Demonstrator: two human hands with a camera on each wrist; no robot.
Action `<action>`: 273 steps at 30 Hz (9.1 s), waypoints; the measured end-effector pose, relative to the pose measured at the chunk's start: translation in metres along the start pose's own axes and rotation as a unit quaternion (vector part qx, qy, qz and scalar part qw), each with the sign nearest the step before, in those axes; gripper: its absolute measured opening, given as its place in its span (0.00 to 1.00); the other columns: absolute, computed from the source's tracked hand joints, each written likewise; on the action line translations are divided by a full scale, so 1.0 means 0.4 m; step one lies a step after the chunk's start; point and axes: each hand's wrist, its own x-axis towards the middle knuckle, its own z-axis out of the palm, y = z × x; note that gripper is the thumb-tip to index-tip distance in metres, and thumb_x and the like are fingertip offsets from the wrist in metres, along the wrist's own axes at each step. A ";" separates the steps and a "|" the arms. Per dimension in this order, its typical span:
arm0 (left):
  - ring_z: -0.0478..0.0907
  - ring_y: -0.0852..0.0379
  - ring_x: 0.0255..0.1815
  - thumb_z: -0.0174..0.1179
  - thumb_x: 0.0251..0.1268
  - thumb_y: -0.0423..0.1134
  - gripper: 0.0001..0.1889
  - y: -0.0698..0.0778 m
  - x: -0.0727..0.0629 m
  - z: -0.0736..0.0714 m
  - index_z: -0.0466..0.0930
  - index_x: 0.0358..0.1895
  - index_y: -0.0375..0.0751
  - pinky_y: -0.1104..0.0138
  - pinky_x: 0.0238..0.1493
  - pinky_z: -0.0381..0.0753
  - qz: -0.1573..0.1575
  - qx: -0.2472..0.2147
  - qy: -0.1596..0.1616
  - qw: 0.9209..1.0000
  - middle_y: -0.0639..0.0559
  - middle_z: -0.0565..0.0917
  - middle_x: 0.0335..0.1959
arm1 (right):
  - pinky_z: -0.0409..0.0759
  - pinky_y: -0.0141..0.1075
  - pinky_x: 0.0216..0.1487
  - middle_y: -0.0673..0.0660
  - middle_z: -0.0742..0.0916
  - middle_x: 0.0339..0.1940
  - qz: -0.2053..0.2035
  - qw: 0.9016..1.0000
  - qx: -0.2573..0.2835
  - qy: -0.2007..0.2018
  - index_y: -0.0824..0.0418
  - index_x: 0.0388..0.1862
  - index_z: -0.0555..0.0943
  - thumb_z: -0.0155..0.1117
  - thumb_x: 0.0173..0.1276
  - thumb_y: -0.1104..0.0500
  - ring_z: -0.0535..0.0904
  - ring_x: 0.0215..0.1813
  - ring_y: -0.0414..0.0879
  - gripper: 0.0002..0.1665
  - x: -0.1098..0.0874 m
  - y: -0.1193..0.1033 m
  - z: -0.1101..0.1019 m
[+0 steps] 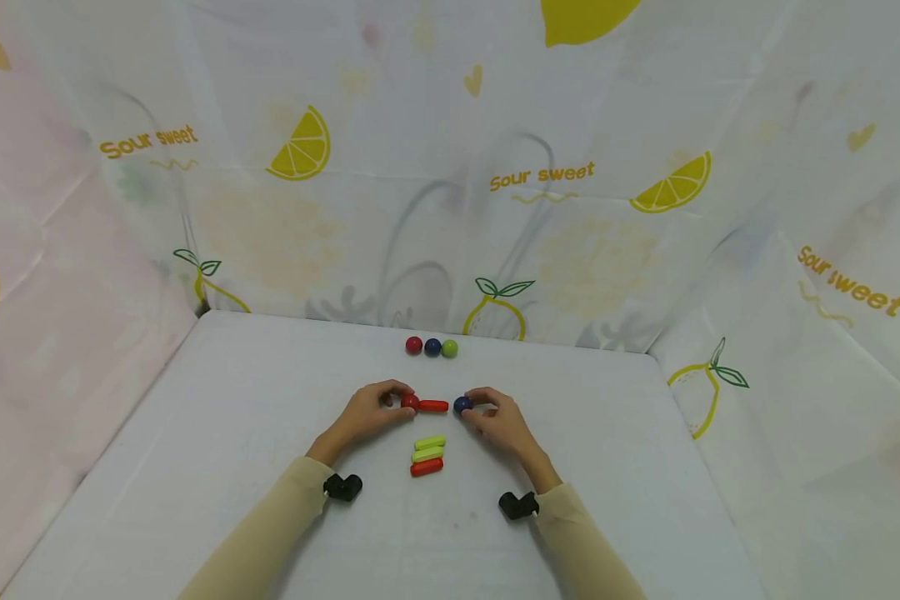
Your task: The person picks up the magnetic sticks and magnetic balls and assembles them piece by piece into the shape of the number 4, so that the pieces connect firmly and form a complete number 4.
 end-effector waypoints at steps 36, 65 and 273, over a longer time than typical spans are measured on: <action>0.74 0.56 0.45 0.72 0.63 0.49 0.19 -0.002 0.001 0.001 0.86 0.55 0.52 0.62 0.48 0.74 0.000 0.002 -0.002 1.000 0.56 0.84 0.44 | 0.78 0.31 0.35 0.58 0.87 0.56 -0.016 0.999 -0.047 -0.006 0.57 0.58 0.84 0.70 0.71 0.57 0.78 0.35 0.42 0.18 0.005 -0.005 0.012; 0.74 0.57 0.45 0.72 0.65 0.49 0.20 0.004 -0.003 -0.002 0.85 0.57 0.48 0.64 0.47 0.74 0.007 0.013 -0.004 1.000 0.55 0.84 0.45 | 0.80 0.33 0.35 0.59 0.86 0.58 -0.013 0.998 -0.049 -0.025 0.58 0.60 0.82 0.65 0.73 0.59 0.80 0.33 0.42 0.17 -0.001 -0.015 0.010; 0.84 0.48 0.47 0.69 0.68 0.46 0.20 0.040 0.002 -0.004 0.81 0.57 0.38 0.49 0.57 0.79 -0.074 -0.022 0.066 0.995 0.46 0.91 0.39 | 0.80 0.30 0.39 0.58 0.90 0.51 -0.023 0.999 -0.008 -0.047 0.59 0.51 0.88 0.68 0.70 0.60 0.82 0.38 0.39 0.12 -0.014 -0.048 0.087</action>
